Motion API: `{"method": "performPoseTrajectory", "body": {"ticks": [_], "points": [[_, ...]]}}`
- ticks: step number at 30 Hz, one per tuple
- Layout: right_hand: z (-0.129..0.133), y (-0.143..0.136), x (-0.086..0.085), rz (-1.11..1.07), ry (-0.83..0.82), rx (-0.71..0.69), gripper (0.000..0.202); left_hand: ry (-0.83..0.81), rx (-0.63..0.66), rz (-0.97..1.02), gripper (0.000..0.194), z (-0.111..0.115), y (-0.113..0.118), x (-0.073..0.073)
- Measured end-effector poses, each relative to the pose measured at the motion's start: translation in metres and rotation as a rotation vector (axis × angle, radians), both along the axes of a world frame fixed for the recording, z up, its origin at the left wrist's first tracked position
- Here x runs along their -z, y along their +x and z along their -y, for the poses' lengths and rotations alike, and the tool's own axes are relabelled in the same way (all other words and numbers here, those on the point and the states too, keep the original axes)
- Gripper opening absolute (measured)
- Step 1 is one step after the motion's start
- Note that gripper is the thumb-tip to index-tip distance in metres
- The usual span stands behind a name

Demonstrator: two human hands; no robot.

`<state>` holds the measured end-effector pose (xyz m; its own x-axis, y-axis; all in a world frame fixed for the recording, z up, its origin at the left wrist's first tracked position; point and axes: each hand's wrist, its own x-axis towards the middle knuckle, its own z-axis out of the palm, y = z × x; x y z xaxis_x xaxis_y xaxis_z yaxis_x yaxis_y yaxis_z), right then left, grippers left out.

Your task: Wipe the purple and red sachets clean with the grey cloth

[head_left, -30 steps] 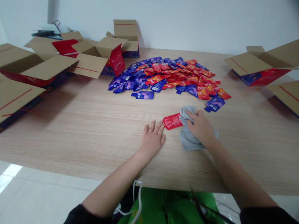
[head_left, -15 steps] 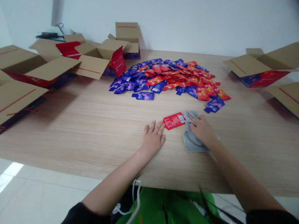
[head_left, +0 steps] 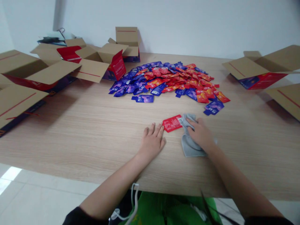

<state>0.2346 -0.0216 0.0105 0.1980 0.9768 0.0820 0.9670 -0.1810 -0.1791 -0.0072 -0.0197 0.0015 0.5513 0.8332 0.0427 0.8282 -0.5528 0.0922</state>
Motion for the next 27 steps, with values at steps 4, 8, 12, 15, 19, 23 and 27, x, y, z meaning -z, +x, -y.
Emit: {"method": "performPoseTrajectory", "body": {"ticks": [4,8,12,15,19,23,27], "points": [[0.01,-0.001,0.0,-0.028,0.121,-0.121,0.047,0.046,0.015,0.051,0.056,-0.001,0.002,-0.003],[0.012,-0.021,0.007,-0.023,0.066,-0.283,0.046,0.047,0.183,0.095,0.059,-0.005,0.004,0.007],[-0.018,-0.023,0.008,-0.021,0.018,-0.237,0.048,0.002,0.197,0.085,0.061,-0.041,0.014,0.016],[-0.063,-0.019,0.005,0.009,0.014,-0.137,0.048,-0.002,0.199,0.072,0.06,-0.092,0.03,0.016],[-0.132,-0.018,0.001,0.036,0.003,-0.02,0.049,0.012,0.114,0.066,0.059,-0.162,0.061,0.013],[-0.185,-0.021,0.002,0.069,0.017,0.032,0.05,0.034,0.066,0.087,0.058,-0.211,0.083,0.016],[-0.207,-0.021,0.006,0.073,0.035,0.062,0.05,0.055,0.058,0.104,0.058,-0.232,0.092,0.017]]}}
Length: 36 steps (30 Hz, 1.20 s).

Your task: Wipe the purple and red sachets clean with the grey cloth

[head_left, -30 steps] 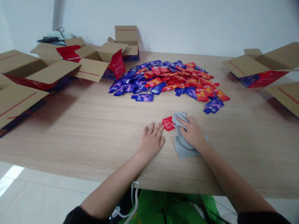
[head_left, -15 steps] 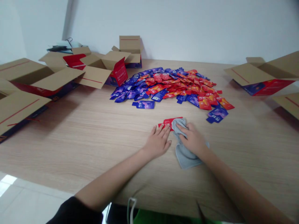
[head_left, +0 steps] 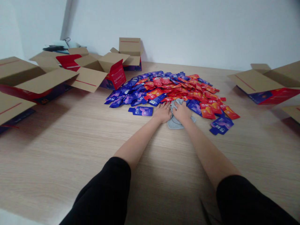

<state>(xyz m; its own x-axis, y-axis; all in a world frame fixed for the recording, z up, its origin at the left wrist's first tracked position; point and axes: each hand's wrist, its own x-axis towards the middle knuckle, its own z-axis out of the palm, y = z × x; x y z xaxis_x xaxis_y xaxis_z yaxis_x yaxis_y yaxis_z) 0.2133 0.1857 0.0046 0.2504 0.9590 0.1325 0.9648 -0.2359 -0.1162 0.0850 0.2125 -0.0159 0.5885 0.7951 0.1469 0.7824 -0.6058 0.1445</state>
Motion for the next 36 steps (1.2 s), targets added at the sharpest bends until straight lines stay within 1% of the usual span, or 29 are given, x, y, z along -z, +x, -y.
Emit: {"method": "performPoseTrajectory", "body": {"ticks": [2,4,6,7,9,11,12,14,15,17,18,20,22,23,24,25,27,28,29,30,31,32,34,36], "points": [[-0.001,0.001,0.001,-0.016,0.022,0.007,0.05,0.017,0.002,0.011,0.057,0.002,0.0,-0.004],[0.002,0.001,0.002,-0.034,0.041,0.004,0.049,0.046,0.007,0.028,0.054,0.012,-0.005,-0.012],[0.006,0.001,0.002,-0.046,0.057,-0.006,0.049,0.097,-0.006,0.062,0.05,0.025,-0.018,-0.019],[0.009,0.0,0.002,-0.049,0.069,-0.01,0.049,0.151,-0.038,0.098,0.048,0.032,-0.027,-0.022],[0.012,0.0,0.002,-0.059,0.092,-0.011,0.049,0.189,-0.192,0.14,0.049,0.043,-0.052,-0.024],[0.014,0.001,0.002,-0.077,0.117,-0.009,0.049,0.095,-0.38,0.121,0.05,0.052,-0.078,-0.021],[0.014,0.002,0.002,-0.091,0.13,-0.009,0.049,0.061,-0.407,0.109,0.051,0.056,-0.089,-0.018],[0.017,0.002,0.001,-0.137,0.158,-0.016,0.048,0.032,-0.39,0.092,0.053,0.07,-0.105,-0.013],[0.02,0.002,0.0,-0.172,0.18,-0.028,0.048,0.028,-0.368,0.082,0.054,0.081,-0.109,-0.011],[0.033,-0.003,-0.001,-0.273,0.249,-0.079,0.048,0.048,-0.313,0.045,0.055,0.109,-0.109,-0.008],[0.043,-0.008,-0.001,-0.333,0.29,-0.126,0.048,0.052,-0.28,0.033,0.055,0.125,-0.107,-0.008],[0.071,-0.02,0.001,-0.442,0.328,-0.283,0.049,0.044,-0.247,0.031,0.056,0.158,-0.097,-0.008],[0.104,-0.034,0.002,-0.48,0.254,-0.467,0.047,0.0,-0.155,0.027,0.055,0.185,-0.087,-0.012],[0.119,-0.04,0.003,-0.456,0.198,-0.513,0.046,-0.034,-0.089,0.025,0.054,0.194,-0.083,-0.014],[0.133,-0.045,0.003,-0.417,0.143,-0.532,0.045,-0.069,-0.061,0.033,0.053,0.199,-0.081,-0.017],[0.144,-0.048,0.003,-0.366,0.099,-0.522,0.044,-0.098,-0.05,0.055,0.052,0.201,-0.081,-0.02],[0.156,-0.05,0.001,-0.265,0.054,-0.462,0.043,-0.145,0.004,0.135,0.037,0.198,-0.088,-0.026],[0.159,-0.049,0.001,-0.227,0.042,-0.446,0.042,-0.158,0.032,0.17,0.038,0.194,-0.095,-0.028],[0.16,-0.047,0.001,-0.199,0.031,-0.443,0.042,-0.164,0.057,0.179,0.041,0.19,-0.105,-0.029],[0.159,-0.045,0.002,-0.181,0.027,-0.444,0.042,-0.147,0.041,0.176,0.045,0.187,-0.115,-0.029],[0.158,-0.044,0.002,-0.174,0.025,-0.447,0.042,-0.137,0.026,0.146,0.049,0.185,-0.126,-0.028],[0.156,-0.042,0.002,-0.177,0.02,-0.453,0.042,-0.139,0.039,0.098,0.052,0.184,-0.136,-0.027],[0.153,-0.04,-0.001,-0.203,0.0,-0.454,0.041,-0.121,0.072,0.034,0.053,0.189,-0.15,-0.022],[0.152,-0.04,-0.009,-0.261,-0.022,-0.431,0.041,-0.104,0.055,-0.017,0.051,0.198,-0.155,-0.018]]}}
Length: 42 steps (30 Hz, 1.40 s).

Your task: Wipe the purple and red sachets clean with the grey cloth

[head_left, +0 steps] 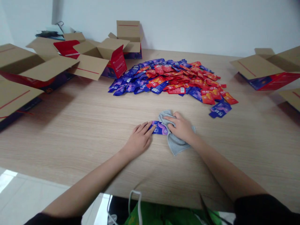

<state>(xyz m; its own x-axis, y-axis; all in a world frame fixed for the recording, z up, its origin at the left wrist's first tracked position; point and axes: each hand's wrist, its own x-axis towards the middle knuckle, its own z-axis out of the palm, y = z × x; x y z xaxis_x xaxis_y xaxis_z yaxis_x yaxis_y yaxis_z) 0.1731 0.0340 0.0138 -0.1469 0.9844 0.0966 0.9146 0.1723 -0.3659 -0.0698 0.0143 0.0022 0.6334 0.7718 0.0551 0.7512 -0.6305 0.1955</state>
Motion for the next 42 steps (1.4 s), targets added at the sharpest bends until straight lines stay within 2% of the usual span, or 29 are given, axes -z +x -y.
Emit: {"method": "performPoseTrajectory", "body": {"ticks": [2,4,7,10,13,16,21,23,26,29,31,34,37,39,42], "points": [[0.003,-0.003,-0.013,-0.083,0.002,0.025,0.043,0.015,-0.022,-0.033,0.051,0.011,0.002,0.003],[0.011,-0.013,-0.027,-0.156,0.086,0.038,0.046,0.029,-0.042,-0.047,0.051,0.02,0.007,0.006],[0.027,-0.037,-0.035,-0.098,0.216,-0.032,0.048,0.036,-0.069,-0.065,0.052,0.031,0.012,0.008],[0.038,-0.062,-0.022,0.084,0.174,-0.153,0.048,0.037,-0.106,-0.105,0.046,0.039,0.016,0.006],[0.044,-0.068,-0.006,0.151,0.124,-0.185,0.05,0.036,-0.166,-0.147,0.042,0.045,0.019,0.002],[0.049,-0.056,0.003,0.141,0.125,-0.144,0.051,0.046,-0.189,-0.155,0.046,0.047,0.02,0.0],[0.055,-0.015,0.009,0.146,0.124,0.015,0.048,0.048,-0.157,-0.11,0.052,0.043,0.016,0.005],[0.053,-0.001,0.004,0.101,0.098,0.072,0.047,0.044,-0.147,-0.101,0.052,0.043,0.016,0.004],[0.045,0.002,-0.016,-0.036,0.1,0.127,0.047,0.06,-0.155,-0.077,0.057,0.049,0.016,-0.003],[0.042,-0.017,-0.038,-0.117,0.178,0.088,0.057,0.119,-0.177,-0.055,0.064,0.062,0.017,-0.011],[0.042,-0.037,-0.041,-0.088,0.207,0.024,0.061,0.104,-0.183,-0.06,0.067,0.069,0.018,-0.01],[0.043,-0.061,-0.026,0.086,0.165,-0.122,0.057,0.061,-0.219,-0.084,0.064,0.073,0.019,-0.002],[0.046,-0.066,-0.005,0.22,0.109,-0.215,0.053,0.046,-0.218,-0.088,0.061,0.072,0.02,0.005],[0.05,-0.057,0.004,0.24,0.113,-0.167,0.053,0.054,-0.223,-0.073,0.061,0.071,0.02,0.006],[0.058,-0.03,0.011,0.239,0.14,-0.027,0.051,0.066,-0.233,-0.049,0.062,0.073,0.02,0.006]]}}
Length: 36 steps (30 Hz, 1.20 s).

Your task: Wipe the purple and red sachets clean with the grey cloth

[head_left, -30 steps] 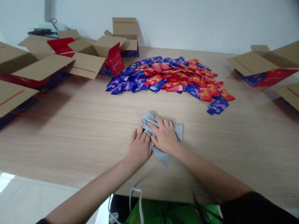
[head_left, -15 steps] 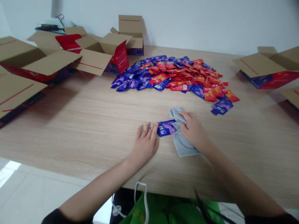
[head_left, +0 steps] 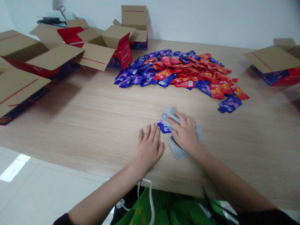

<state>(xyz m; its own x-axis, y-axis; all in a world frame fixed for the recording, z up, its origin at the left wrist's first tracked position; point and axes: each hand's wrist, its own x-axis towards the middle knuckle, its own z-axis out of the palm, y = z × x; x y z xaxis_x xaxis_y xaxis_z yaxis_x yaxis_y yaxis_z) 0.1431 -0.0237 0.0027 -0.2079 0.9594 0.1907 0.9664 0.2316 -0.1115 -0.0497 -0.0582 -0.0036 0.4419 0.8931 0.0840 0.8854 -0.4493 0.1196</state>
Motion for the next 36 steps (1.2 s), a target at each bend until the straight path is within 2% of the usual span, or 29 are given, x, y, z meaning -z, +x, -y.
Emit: {"method": "performPoseTrajectory", "body": {"ticks": [4,7,10,12,15,17,19,22,25,27,29,32,34,36], "points": [[0.001,0.041,0.0,-0.015,-0.006,0.123,0.051,0.001,0.038,0.021,0.061,0.0,0.001,0.002],[-0.008,0.048,-0.009,-0.07,-0.011,0.138,0.048,0.007,0.108,0.035,0.063,-0.004,0.001,0.003],[-0.016,0.02,-0.021,-0.135,0.081,0.145,0.051,0.013,0.118,0.037,0.065,-0.008,0.001,0.004],[-0.015,-0.009,-0.024,-0.126,0.091,0.069,0.053,0.007,0.118,0.031,0.065,-0.009,0.0,0.004],[-0.009,-0.042,-0.018,-0.044,0.001,-0.071,0.048,-0.001,0.111,0.031,0.062,-0.009,0.0,0.005],[-0.006,-0.043,-0.009,0.004,-0.023,-0.076,0.05,0.003,0.102,0.043,0.06,-0.009,0.0,0.005],[-0.004,-0.028,-0.001,0.032,-0.006,-0.01,0.053,0.004,0.096,0.056,0.061,-0.009,0.0,0.005],[-0.004,0.012,0.006,0.053,0.024,0.11,0.049,0.002,0.091,0.061,0.063,-0.009,0.001,0.005],[-0.011,0.049,0.003,0.035,0.012,0.191,0.045,0.016,0.09,0.056,0.063,-0.009,0.002,0.005],[-0.016,0.058,-0.005,-0.014,0.01,0.233,0.045,0.025,0.089,0.05,0.063,-0.009,0.002,0.006],[-0.019,0.05,-0.015,-0.072,0.043,0.244,0.049,0.03,0.085,0.041,0.063,-0.009,0.003,0.006],[-0.015,0.008,-0.022,-0.073,0.083,0.12,0.057,0.031,0.082,0.025,0.063,-0.009,0.003,0.006],[-0.008,-0.023,-0.02,-0.013,0.031,-0.011,0.056,0.016,0.083,0.01,0.062,-0.009,0.003,0.005],[-0.002,-0.04,-0.013,0.03,-0.022,-0.063,0.054,-0.003,0.085,0.002,0.061,-0.01,0.002,0.005]]}}
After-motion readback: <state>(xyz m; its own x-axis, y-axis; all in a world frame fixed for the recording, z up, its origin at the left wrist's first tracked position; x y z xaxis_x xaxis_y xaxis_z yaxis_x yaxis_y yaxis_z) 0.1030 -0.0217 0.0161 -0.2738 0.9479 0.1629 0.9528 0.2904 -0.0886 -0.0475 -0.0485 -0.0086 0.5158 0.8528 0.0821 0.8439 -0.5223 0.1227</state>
